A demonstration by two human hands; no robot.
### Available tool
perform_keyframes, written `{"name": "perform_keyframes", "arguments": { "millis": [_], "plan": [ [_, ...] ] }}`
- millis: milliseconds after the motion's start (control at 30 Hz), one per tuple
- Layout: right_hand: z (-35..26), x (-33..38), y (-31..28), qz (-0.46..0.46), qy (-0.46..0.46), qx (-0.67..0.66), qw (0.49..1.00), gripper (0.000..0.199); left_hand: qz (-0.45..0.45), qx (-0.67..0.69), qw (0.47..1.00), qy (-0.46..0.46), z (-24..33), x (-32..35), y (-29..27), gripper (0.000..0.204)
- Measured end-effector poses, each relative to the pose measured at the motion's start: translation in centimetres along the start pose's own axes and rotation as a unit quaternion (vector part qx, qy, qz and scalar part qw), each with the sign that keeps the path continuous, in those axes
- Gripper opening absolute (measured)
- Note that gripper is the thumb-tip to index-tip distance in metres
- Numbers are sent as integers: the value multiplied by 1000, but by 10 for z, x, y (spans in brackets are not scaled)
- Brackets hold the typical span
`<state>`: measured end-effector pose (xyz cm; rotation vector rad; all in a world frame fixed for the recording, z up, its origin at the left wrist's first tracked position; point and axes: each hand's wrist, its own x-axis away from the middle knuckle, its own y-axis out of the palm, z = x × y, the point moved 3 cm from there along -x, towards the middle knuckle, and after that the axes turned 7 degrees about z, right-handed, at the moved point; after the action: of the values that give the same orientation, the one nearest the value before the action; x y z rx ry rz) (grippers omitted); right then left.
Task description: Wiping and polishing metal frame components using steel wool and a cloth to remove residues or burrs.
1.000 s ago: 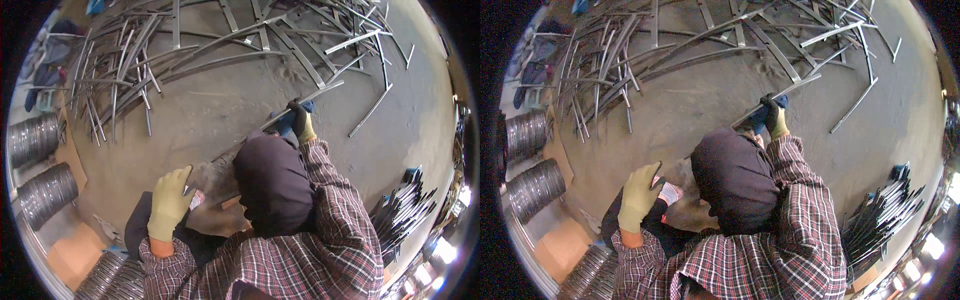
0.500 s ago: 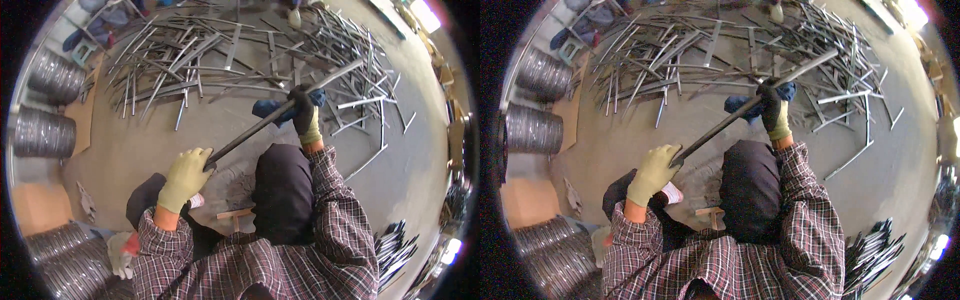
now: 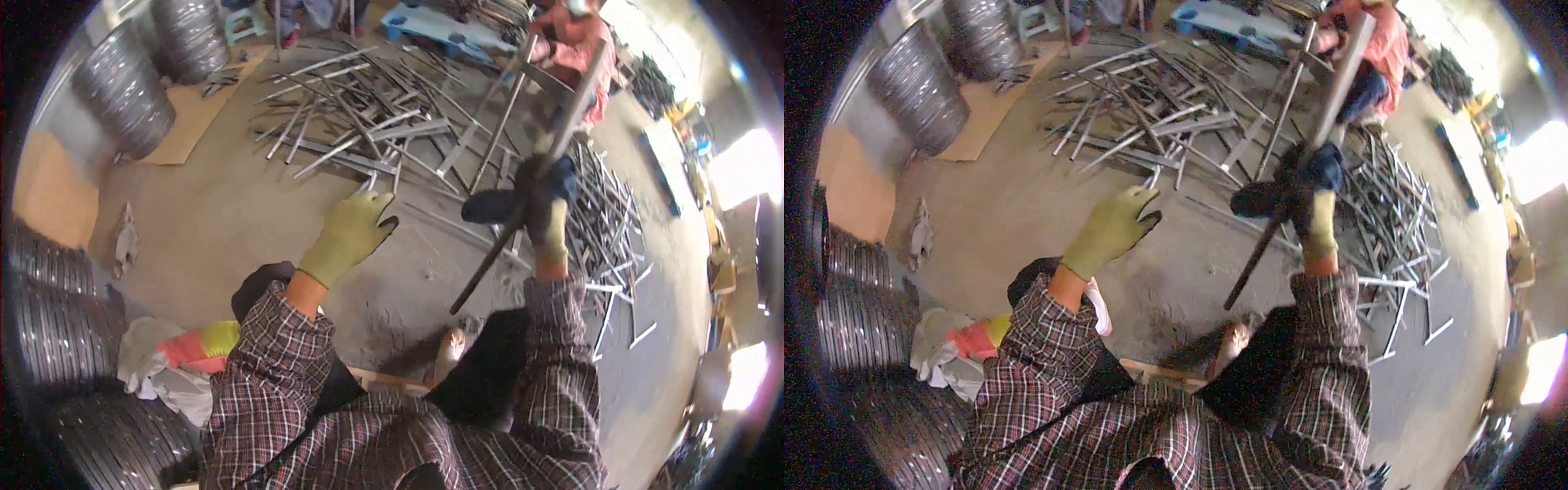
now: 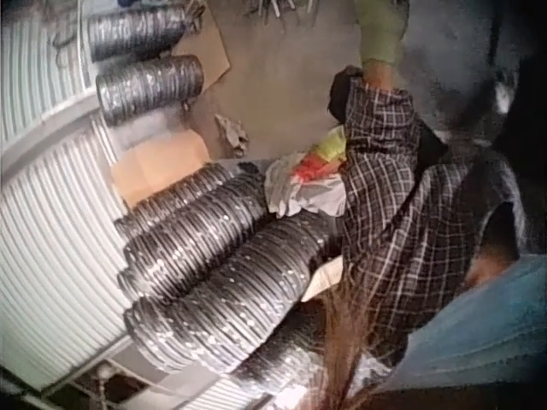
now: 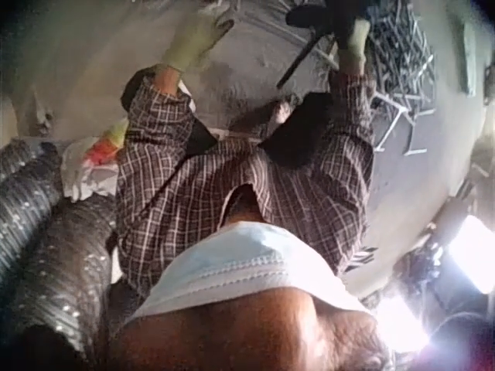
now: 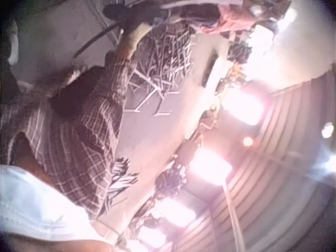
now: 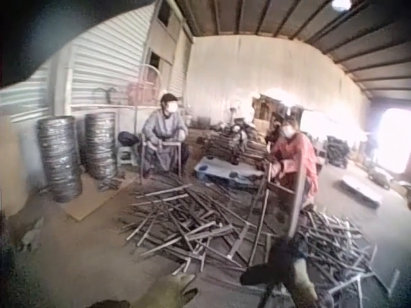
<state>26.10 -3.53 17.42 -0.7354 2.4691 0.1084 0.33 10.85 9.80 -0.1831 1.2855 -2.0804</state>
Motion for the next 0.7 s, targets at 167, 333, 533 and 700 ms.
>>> {"name": "perform_keyframes", "arguments": {
  "millis": [167,333,533,700],
  "plan": [
    [39,28,-78,-20,49,-151,987,41,282,130,949,55,-27,-26,-31,49],
    [-18,26,-101,-50,-72,-299,950,27,386,304,871,-16,-75,-62,-66,45],
    [54,47,-70,5,49,-235,971,13,263,619,724,-152,-104,-75,-56,57],
    [96,40,-76,-15,-122,85,989,14,306,572,750,-126,-121,-72,-64,34]
  ]
}}
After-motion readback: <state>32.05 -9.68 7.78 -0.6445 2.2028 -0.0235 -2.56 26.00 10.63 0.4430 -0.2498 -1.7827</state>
